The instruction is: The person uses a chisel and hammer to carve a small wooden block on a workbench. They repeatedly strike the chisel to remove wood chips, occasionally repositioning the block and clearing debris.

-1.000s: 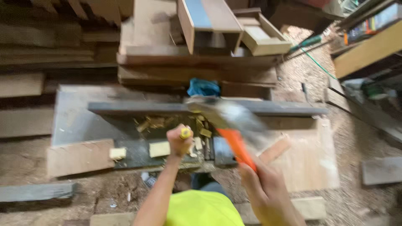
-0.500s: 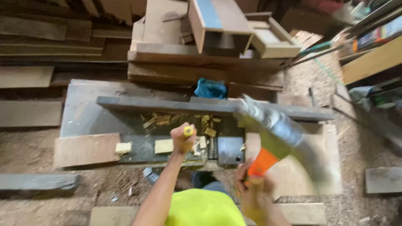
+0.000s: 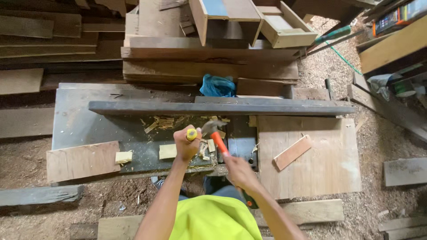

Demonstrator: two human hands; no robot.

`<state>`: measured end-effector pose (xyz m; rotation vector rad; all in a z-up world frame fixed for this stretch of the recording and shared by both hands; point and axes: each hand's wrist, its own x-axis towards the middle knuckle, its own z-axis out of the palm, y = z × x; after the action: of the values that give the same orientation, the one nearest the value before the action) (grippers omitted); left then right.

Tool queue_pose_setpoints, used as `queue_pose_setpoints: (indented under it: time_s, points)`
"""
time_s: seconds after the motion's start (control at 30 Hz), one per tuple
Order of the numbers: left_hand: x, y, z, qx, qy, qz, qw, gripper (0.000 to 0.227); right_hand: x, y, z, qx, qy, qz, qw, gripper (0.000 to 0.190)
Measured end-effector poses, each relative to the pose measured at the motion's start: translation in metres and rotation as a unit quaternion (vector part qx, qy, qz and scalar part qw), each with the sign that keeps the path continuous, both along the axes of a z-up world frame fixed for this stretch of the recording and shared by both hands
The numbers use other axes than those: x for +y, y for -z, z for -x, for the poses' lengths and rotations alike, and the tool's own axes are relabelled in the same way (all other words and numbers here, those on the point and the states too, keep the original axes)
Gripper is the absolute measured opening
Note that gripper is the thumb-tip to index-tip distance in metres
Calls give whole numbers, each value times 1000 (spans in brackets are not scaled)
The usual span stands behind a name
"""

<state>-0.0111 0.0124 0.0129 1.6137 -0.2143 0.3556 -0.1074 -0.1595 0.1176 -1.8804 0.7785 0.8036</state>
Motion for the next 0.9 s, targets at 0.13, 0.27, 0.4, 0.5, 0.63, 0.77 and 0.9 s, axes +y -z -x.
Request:
queue_pose_setpoints:
  time_s: [0.13, 0.27, 0.4, 0.5, 0.63, 0.77, 0.9]
  points:
    - [4, 0, 0, 11, 2, -8, 1000, 38, 13, 40, 7, 68, -7, -1, 998, 54]
    - [9, 12, 2, -68, 10, 9, 998, 32, 14, 65, 19, -21, -78, 68, 994, 73]
    - [23, 32, -7, 33, -8, 109, 993, 33, 11, 76, 18, -5, -92, 83, 992, 70]
    - [28, 47, -9, 22, 0, 141, 990, 31, 14, 77, 24, -10, -85, 81, 993, 68]
    - [32, 57, -21, 49, 18, 267, 962, 30, 17, 77, 24, -24, -73, 83, 994, 65]
    - [43, 59, -18, 11, 33, 302, 953, 31, 17, 80, 36, -36, -66, 81, 994, 69]
    - [46, 54, -22, 30, 7, 320, 947, 34, 14, 82, 36, -39, -69, 86, 993, 71]
